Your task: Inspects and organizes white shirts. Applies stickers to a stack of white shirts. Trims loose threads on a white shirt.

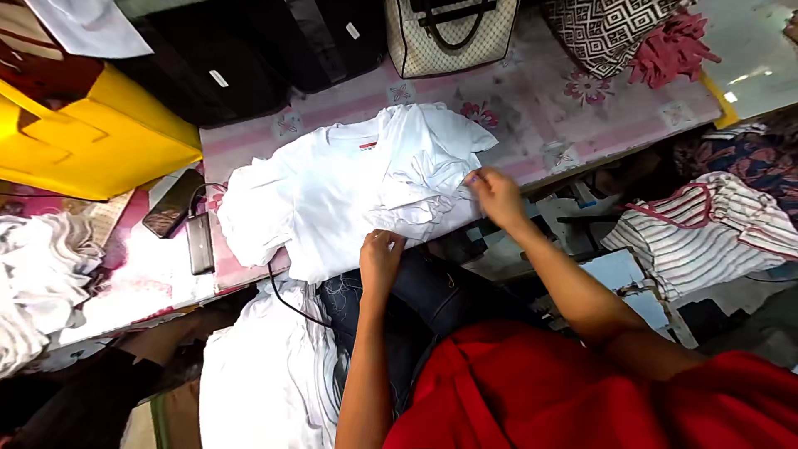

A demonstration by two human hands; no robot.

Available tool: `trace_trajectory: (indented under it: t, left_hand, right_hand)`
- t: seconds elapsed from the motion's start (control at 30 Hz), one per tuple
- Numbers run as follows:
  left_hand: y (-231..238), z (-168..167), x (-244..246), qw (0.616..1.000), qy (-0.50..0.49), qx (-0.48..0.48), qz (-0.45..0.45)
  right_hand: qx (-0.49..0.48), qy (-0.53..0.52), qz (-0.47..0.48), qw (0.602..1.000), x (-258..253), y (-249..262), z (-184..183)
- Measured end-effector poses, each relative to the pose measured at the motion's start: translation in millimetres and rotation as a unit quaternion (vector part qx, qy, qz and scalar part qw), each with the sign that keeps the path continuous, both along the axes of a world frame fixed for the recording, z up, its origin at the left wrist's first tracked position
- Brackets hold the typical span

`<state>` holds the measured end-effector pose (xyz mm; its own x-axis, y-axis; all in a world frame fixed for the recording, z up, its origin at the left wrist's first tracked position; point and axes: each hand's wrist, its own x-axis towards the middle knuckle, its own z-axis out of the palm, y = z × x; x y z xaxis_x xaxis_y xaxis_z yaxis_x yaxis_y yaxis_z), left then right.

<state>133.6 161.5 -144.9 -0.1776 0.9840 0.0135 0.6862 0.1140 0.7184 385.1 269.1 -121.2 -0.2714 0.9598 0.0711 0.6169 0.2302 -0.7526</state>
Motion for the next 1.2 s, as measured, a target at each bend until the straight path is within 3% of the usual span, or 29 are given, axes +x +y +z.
trace_trajectory:
  t: [0.13, 0.27, 0.4, 0.47, 0.57, 0.63, 0.7, 0.77, 0.83, 0.9, 1.0, 1.07, 1.2]
  left_hand:
    - [8, 21, 4, 0.996, 0.017, 0.051, 0.074]
    - [56, 11, -11, 0.994, 0.073, 0.061, 0.048]
    - [76, 4, -23, 0.990, 0.100, 0.101, 0.016]
    - [74, 13, -32, 0.991, 0.055, 0.111, 0.058]
    - [74, 17, -50, 0.981, -0.043, 0.124, 0.141]
    - [79, 12, -55, 0.971, -0.110, 0.122, 0.172]
    - [83, 5, -55, 0.958, -0.148, 0.121, 0.213]
    - [77, 8, -48, 0.953, -0.117, 0.149, 0.236]
    - [60, 19, -29, 0.958, -0.034, 0.209, 0.195]
    - [44, 16, -3, 0.960, 0.039, 0.266, 0.078]
    - [42, 2, 19, 0.981, 0.099, 0.156, -0.064]
    - [47, -1, 17, 0.996, 0.036, 0.079, -0.033]
    - [77, 36, 22, 0.999, 0.015, -0.005, 0.034]
  right_hand:
    - [-0.039, -0.172, -0.150, 0.973, 46, 75, -13]
    - [-0.058, -0.253, -0.212, 0.942, 62, 122, -41]
    - [-0.034, -0.244, -0.188, 0.951, 57, 132, -33]
    - [0.002, -0.184, -0.161, 0.970, 45, 116, -20]
    - [0.099, -0.047, -0.064, 0.992, 4, 61, -7]
    - [0.138, 0.009, 0.058, 0.989, -35, 8, -17]
    - [0.119, 0.024, 0.246, 0.962, -62, -36, -36]
    - [0.055, 0.066, 0.374, 0.923, -65, -50, -25]
    - [0.015, 0.098, 0.302, 0.948, -49, -26, 3]
    - [0.043, 0.072, 0.132, 0.988, -25, 25, 8]
    - [-0.011, -0.116, -0.045, 0.992, 7, 107, -3]
    - [-0.071, -0.173, -0.064, 0.980, 16, 133, -21]
    - [-0.034, -0.117, -0.097, 0.988, 11, 141, -33]
